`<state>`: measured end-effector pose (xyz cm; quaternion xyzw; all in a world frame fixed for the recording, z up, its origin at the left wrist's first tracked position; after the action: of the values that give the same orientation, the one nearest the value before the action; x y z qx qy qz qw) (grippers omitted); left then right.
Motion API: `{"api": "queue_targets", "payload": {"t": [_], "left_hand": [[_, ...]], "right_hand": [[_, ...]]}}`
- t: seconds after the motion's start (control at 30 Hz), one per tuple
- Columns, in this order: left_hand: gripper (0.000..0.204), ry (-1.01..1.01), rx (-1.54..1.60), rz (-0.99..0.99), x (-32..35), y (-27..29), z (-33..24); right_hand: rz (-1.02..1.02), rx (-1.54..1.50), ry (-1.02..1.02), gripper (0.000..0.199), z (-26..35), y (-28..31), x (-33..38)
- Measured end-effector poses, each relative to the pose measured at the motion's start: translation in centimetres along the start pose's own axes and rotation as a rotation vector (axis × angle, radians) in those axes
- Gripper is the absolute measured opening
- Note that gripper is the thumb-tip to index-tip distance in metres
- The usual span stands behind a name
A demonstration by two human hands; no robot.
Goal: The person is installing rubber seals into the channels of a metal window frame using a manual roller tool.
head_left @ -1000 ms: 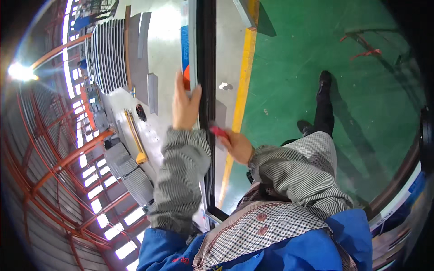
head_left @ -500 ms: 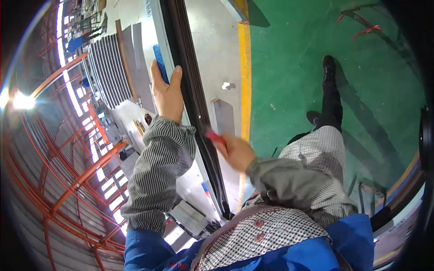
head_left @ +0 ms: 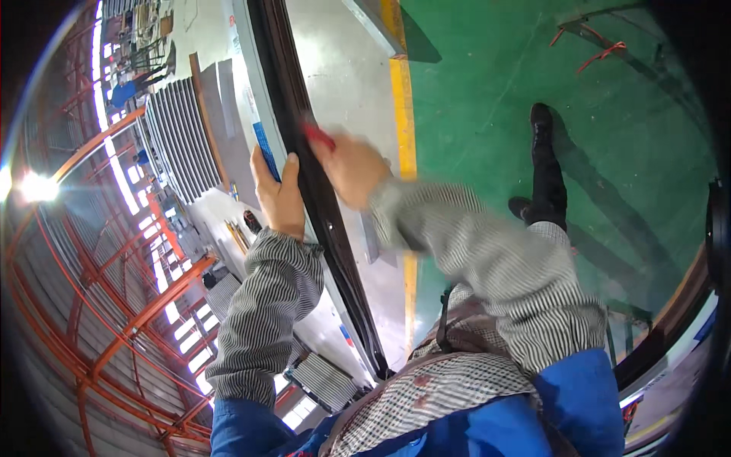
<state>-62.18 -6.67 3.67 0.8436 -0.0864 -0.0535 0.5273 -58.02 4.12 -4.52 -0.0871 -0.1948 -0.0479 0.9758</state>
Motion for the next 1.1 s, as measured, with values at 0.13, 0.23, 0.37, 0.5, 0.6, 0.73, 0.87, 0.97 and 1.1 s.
{"api": "queue_targets", "payload": {"t": [0.13,0.23,0.37,0.5,0.6,0.73,0.87,0.97,1.1], "left_hand": [[0.057,0.084,0.03,0.029,0.1,-0.1,0.5],[0.059,0.132,-0.001,0.026,0.4,1.0,0.2],[0.059,0.14,0.098,0.027,0.2,0.9,-0.8],[0.059,0.128,0.084,0.056,0.3,0.2,-1.7],[0.058,0.087,0.1,0.066,0.1,0.0,0.0],[0.057,0.109,0.06,0.068,0.0,0.9,-1.6],[0.05,0.1,0.155,0.039,0.1,0.5,-0.5],[0.045,0.092,0.349,0.074,0.0,0.4,-0.6],[0.046,0.075,0.529,0.043,0.3,-0.1,0.6]], "right_hand": [[-0.135,-0.071,-0.003,0.035,0.7,-0.2,-1.1],[0.074,-0.05,0.034,0.038,-5.5,-5.4,9.4],[0.096,-0.01,0.038,0.041,-5.0,-4.5,8.8],[-0.14,0.032,0.135,0.042,1.5,2.4,-4.3],[-0.194,-0.121,0.096,0.041,0.2,0.0,-1.8],[0.301,-0.043,-0.097,0.033,-6.3,-5.9,11.4],[0.268,-0.03,-0.084,0.03,-6.1,-3.9,11.6],[0.027,-0.064,0.017,0.024,-2.9,-2.6,8.2],[-0.03,0.066,0.106,0.019,-1.1,-2.6,7.2]]}}
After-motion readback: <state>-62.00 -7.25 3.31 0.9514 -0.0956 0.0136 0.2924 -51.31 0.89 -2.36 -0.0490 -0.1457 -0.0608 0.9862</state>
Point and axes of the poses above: each hand's wrist, its own x-axis away from the middle knuckle, its own y-axis out of the back of the hand, z = x × y, the point moved 3 cm from there along -x, towards the middle knuckle, and after that the axes turned 6 degrees about x, right-handed, at the moved point
